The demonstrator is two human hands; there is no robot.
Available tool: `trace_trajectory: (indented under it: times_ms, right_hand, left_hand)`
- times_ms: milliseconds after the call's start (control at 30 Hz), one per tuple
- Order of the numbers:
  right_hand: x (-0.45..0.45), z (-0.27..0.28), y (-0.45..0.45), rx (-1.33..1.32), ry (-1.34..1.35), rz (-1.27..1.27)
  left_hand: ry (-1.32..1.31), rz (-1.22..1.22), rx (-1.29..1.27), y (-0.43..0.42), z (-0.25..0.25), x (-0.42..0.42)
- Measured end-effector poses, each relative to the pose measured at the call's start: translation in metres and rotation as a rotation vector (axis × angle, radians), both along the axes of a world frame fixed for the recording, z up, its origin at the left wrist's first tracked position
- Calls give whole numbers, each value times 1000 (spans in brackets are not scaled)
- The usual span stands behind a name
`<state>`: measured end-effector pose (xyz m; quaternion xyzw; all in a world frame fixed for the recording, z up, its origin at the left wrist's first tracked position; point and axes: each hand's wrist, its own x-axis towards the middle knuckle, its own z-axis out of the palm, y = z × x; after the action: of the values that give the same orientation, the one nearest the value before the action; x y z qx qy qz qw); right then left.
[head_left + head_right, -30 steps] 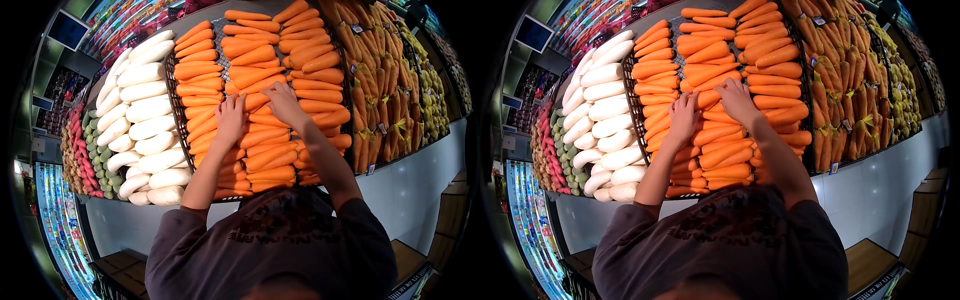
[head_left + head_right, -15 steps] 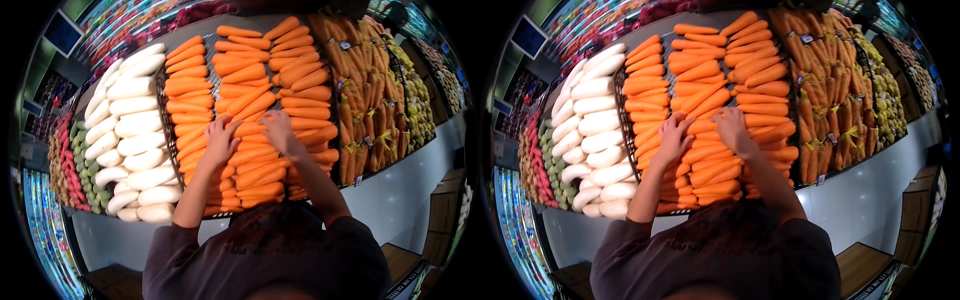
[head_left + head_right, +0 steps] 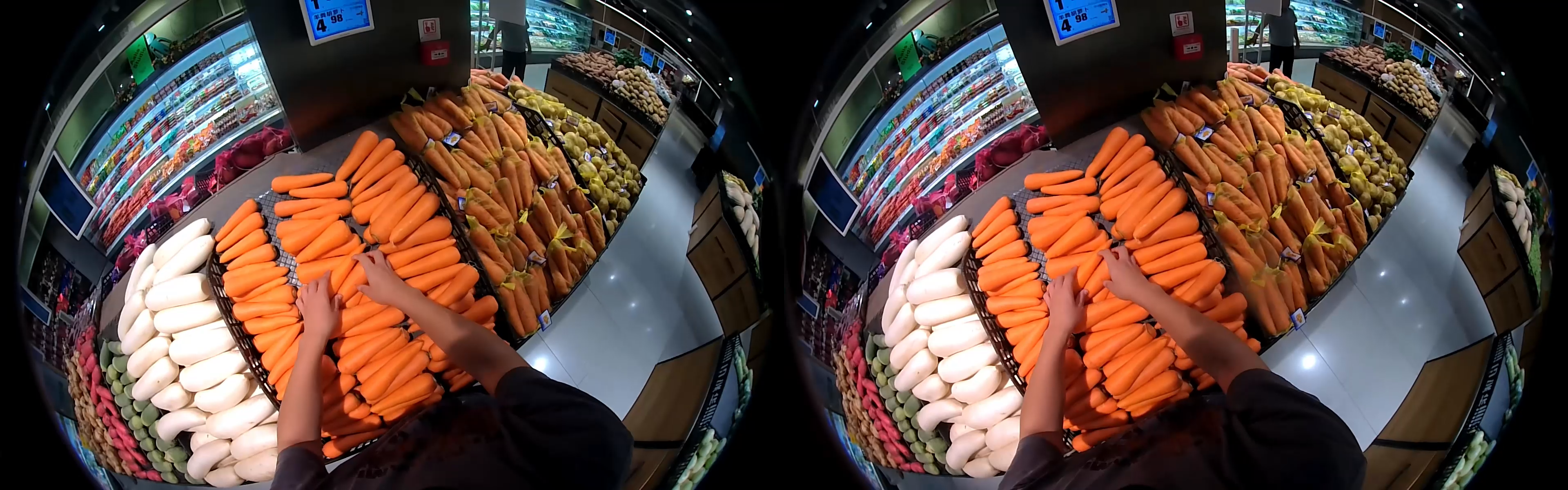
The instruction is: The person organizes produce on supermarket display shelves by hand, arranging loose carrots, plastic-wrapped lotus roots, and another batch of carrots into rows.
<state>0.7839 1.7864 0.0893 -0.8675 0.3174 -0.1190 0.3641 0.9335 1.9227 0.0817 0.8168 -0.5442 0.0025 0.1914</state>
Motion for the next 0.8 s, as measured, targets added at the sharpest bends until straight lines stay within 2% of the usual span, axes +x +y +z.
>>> trace_trajectory:
  times_ms: [167, 267, 333, 433, 533, 600, 633, 700, 800]
  right_hand:
    - [-15, 10, -3, 10, -50, 2]
    - [-25, 10, 3, -124, 6, 70]
    - [-32, 6, 10, -150, 87, 30]
    - [-43, 16, 14, -54, 38, 47]
    - [-44, 15, 20, -64, 12, 59]
    - [-43, 10, 19, -254, -58, 11]
    - [-42, 9, 18, -246, -56, 28]
    - [-40, 7, 19, -187, -93, -18]
    - [-43, 18, 15, -217, -41, 36]
  left_hand:
    - [16, -7, 10, 9, 4, 4]
    - [5, -123, -109, 18, -3, 16]
    - [143, -163, -106, 28, 2, 16]
    - [164, -194, -124, 30, -11, 27]
    - [169, -200, -156, 32, 5, 20]
    - [197, -178, -153, 34, 1, 21]
    - [200, -160, -148, 33, -1, 20]
    - [-91, -128, -92, 32, -1, 20]
    - [-181, -189, -10, 20, 22, 35]
